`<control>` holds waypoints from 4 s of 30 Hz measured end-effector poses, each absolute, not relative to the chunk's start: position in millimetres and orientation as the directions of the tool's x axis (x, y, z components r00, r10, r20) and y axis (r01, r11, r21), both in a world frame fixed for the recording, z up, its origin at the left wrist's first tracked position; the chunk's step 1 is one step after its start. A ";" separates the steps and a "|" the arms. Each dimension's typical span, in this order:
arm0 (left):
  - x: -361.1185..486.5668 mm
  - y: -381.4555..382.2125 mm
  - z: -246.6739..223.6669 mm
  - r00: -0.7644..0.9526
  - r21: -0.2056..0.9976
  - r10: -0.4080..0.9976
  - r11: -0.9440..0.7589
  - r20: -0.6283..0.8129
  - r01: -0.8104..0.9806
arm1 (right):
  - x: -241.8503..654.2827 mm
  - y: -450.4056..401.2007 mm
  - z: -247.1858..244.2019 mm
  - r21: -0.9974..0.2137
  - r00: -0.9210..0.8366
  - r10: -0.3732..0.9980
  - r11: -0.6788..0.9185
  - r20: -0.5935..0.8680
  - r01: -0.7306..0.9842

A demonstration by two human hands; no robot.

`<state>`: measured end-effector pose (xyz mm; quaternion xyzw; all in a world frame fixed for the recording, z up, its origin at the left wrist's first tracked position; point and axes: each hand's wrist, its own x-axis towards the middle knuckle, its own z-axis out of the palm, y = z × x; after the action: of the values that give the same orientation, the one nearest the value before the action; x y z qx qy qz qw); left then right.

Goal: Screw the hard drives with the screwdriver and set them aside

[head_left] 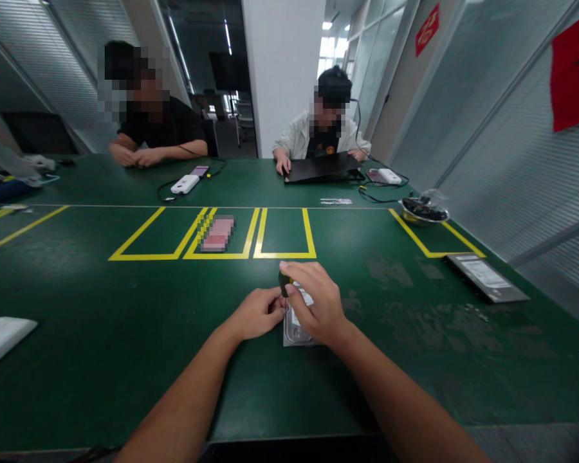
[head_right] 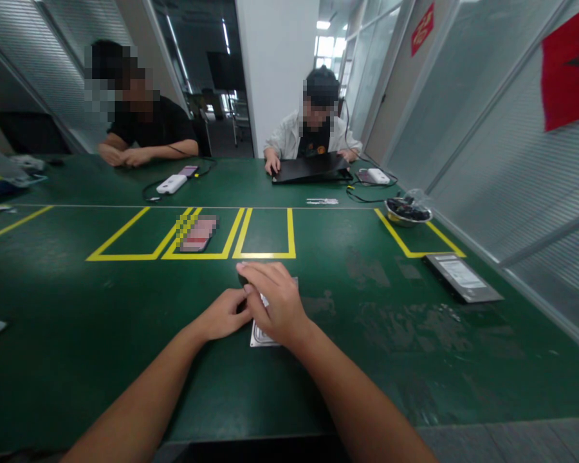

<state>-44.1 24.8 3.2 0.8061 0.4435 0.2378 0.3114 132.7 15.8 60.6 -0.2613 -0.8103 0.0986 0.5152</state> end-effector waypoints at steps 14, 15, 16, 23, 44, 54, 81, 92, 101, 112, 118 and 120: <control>-44.5 25.4 1.2 0.498 0.698 0.860 -0.425 0.112 0.576 | 132.9 15.1 59.7 -0.425 -0.318 0.522 0.844 0.791 0.328; -44.7 25.5 0.7 0.492 0.693 0.864 -0.421 0.109 0.585 | 132.7 15.7 58.9 -0.424 -0.319 0.521 0.845 0.792 0.326; -44.9 25.6 0.1 0.486 0.687 0.867 -0.418 0.108 0.594 | 132.5 16.2 57.9 -0.428 -0.314 0.523 0.843 0.793 0.326; -45.7 25.8 -0.7 0.498 0.682 0.859 -0.433 0.115 0.589 | 133.5 15.0 57.0 -0.448 -0.290 0.537 0.834 0.792 0.321; -44.7 26.1 1.5 0.491 0.705 0.865 -0.414 0.108 0.575 | 131.6 16.2 59.4 -0.407 -0.339 0.493 0.864 0.801 0.296; -45.3 26.5 -0.6 0.506 0.681 0.854 -0.443 0.121 0.584 | 133.2 14.6 59.9 -0.438 -0.300 0.517 0.849 0.802 0.295; -44.7 25.1 3.1 0.500 0.702 0.859 -0.422 0.108 0.574 | 134.8 17.2 58.0 -0.438 -0.226 0.527 0.829 0.819 0.346; -43.9 24.4 6.6 0.490 0.713 0.865 -0.411 0.108 0.568 | 134.7 14.8 60.4 -0.447 -0.255 0.532 0.833 0.807 0.325; -44.9 24.9 4.5 0.497 0.707 0.863 -0.407 0.091 0.579 | 134.9 16.1 58.2 -0.457 -0.251 0.549 0.820 0.797 0.344; -44.8 24.9 4.3 0.491 0.703 0.866 -0.406 0.094 0.583 | 134.5 15.1 58.1 -0.448 -0.274 0.549 0.821 0.790 0.353; -44.1 24.7 5.4 0.497 0.697 0.860 -0.424 0.112 0.578 | 134.3 15.5 58.7 -0.435 -0.257 0.548 0.813 0.796 0.386; -44.3 25.0 4.6 0.500 0.698 0.859 -0.424 0.110 0.576 | 134.2 14.9 60.2 -0.432 -0.270 0.533 0.829 0.801 0.356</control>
<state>-44.3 25.0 4.6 0.8111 0.4424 0.2332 0.3034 134.2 14.9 60.2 -0.2804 -0.7927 0.0831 0.5349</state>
